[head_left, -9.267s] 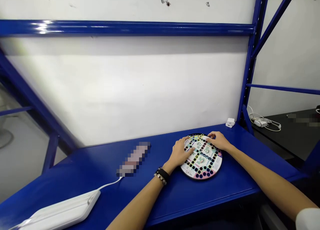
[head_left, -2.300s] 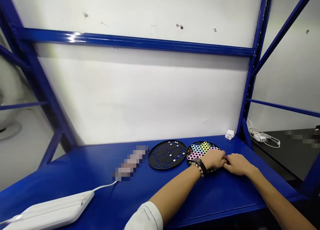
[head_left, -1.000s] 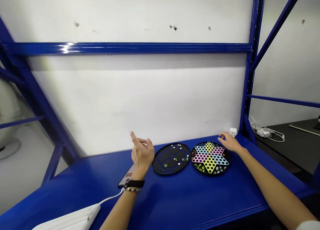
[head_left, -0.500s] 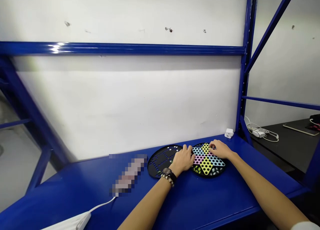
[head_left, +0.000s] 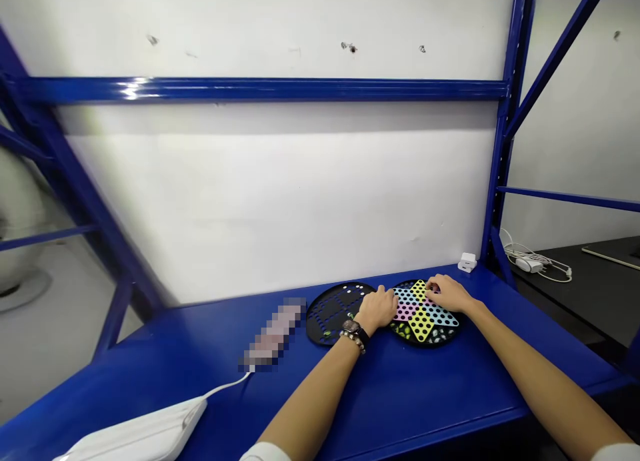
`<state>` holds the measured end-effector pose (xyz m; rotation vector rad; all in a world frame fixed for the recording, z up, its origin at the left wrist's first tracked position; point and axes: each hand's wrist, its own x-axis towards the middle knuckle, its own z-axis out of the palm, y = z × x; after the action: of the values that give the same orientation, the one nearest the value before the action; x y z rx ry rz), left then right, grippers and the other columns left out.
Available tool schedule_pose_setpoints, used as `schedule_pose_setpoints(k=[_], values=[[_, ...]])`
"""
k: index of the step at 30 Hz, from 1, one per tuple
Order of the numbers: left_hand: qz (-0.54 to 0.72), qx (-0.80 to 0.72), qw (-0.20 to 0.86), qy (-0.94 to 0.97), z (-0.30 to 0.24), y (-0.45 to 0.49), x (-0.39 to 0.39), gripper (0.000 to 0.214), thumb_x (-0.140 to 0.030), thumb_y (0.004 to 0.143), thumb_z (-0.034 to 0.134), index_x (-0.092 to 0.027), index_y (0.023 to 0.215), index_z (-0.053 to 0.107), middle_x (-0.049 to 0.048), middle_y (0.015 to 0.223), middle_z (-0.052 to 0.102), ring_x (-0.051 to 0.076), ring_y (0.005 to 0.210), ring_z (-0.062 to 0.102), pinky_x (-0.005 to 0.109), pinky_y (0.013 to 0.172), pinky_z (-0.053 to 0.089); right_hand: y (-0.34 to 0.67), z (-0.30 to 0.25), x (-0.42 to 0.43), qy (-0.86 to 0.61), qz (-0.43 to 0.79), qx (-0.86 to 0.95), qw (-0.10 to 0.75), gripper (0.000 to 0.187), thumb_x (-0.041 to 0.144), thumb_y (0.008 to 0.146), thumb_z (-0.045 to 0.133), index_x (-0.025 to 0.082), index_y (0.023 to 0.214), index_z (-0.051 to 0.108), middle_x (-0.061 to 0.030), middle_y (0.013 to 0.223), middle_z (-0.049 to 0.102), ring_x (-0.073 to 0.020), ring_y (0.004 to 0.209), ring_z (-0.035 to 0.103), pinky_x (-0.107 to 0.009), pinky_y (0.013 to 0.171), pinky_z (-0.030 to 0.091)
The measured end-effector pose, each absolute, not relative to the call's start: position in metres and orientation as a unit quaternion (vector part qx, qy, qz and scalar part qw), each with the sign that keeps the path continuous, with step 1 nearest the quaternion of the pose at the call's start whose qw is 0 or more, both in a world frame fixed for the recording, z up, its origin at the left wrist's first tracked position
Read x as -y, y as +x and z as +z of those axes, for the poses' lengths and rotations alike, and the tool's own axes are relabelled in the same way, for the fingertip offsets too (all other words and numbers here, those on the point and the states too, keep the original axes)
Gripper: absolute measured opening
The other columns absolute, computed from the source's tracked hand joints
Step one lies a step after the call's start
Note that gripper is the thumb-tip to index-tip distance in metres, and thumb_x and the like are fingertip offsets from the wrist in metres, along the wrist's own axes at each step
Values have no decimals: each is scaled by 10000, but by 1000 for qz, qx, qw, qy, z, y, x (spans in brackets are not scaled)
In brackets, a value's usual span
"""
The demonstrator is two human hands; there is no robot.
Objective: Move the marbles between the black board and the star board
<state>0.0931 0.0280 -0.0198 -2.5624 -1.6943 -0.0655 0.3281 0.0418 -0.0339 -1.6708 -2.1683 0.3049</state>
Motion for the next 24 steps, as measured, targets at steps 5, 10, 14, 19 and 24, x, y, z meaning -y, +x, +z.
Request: schedule_pose_setpoints(k=[5,10,14,19,24], values=[[-16,545,28,-838,-20,92,-30,457,-330,1007,267,-175,1029,696,152,1026,714,292,956,697,394,808,526,329,-36,-43,-592,111,773,198,228,362,875,533,218,965,685,-49,956,657,-215,926,574,-298,753,393],[-28,564,27,-825,-21,93,-32,505,-352,993,284,-134,969,739,184,987,729,295,947,703,380,796,526,328,-34,-40,-594,117,770,203,226,358,873,545,218,974,691,-54,972,668,-220,966,578,-293,773,405],[-42,578,24,-814,-18,92,-30,522,-371,980,296,-122,963,755,198,996,733,301,942,705,383,799,516,328,-34,-41,-596,114,768,204,221,356,872,543,222,966,692,-49,959,666,-213,945,580,-288,764,404],[-64,588,9,-806,-18,90,-29,522,-387,976,309,-149,908,768,184,965,744,281,933,706,358,797,503,329,-33,-42,-595,112,770,204,208,344,863,548,216,944,691,-46,928,667,-204,911,589,-278,734,393],[-92,599,-6,-796,-16,83,-36,596,-435,1003,238,-164,860,749,151,951,749,251,921,706,320,788,495,327,-28,-39,-594,140,766,203,194,326,862,553,207,937,687,-29,863,684,-181,850,608,-263,699,381]])
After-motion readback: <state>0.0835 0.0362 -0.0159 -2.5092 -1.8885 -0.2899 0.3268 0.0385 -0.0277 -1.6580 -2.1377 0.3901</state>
